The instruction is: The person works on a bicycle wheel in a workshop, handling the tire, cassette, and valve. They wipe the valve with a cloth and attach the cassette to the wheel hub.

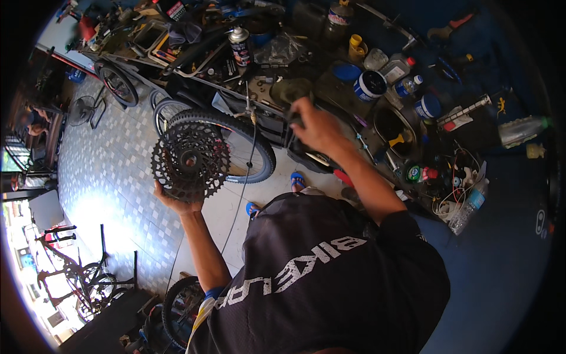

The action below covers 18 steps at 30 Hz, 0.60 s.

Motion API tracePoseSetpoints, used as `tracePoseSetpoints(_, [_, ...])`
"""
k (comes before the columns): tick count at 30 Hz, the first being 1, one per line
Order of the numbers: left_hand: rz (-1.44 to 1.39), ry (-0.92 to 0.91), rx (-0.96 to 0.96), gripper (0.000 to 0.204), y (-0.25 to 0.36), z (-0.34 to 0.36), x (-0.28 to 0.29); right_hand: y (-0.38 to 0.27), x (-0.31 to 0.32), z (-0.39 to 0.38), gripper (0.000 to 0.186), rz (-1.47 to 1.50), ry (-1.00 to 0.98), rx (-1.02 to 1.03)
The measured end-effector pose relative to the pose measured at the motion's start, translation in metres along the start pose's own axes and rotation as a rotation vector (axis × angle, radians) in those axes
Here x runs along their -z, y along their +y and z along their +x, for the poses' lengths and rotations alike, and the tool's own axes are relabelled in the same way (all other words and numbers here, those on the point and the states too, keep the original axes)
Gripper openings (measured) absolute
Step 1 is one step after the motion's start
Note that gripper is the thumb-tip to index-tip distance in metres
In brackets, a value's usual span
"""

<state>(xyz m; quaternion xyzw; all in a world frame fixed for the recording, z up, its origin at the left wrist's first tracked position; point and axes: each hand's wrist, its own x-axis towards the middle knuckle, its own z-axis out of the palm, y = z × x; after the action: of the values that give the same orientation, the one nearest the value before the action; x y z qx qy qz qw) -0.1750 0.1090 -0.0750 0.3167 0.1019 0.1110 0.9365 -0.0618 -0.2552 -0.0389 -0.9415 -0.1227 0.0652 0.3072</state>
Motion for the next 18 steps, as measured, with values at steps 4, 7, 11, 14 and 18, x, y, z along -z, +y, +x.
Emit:
tracePoseSetpoints(4, [-0.063, 0.014, 0.051, 0.086, -0.034, -0.009, -0.006, 0.086, 0.018, -0.019, 0.041, -0.075, 0.209, -0.032])
tracePoseSetpoints(7, [-0.102, 0.002, 0.092, 0.087, -0.057, -0.006, -0.011, 0.122, 0.026, -0.032, 0.044, -0.21, 0.203, -0.118])
tracePoseSetpoints(11, [-0.19, 0.072, 0.123, 0.087, -0.08, 0.002, -0.029, 0.126, 0.025, -0.039, 0.067, -0.455, 0.366, 0.056])
tracePoseSetpoints(14, [-0.29, 0.052, 0.146, 0.087, -0.09, -0.001, -0.039, 0.117, 0.017, -0.029, 0.065, -0.26, 0.406, 0.203])
tracePoseSetpoints(18, [-0.296, 0.061, 0.208, 0.086, -0.106, -0.006, -0.07, 0.097, -0.041, -0.018, 0.045, 1.199, -0.155, -0.177])
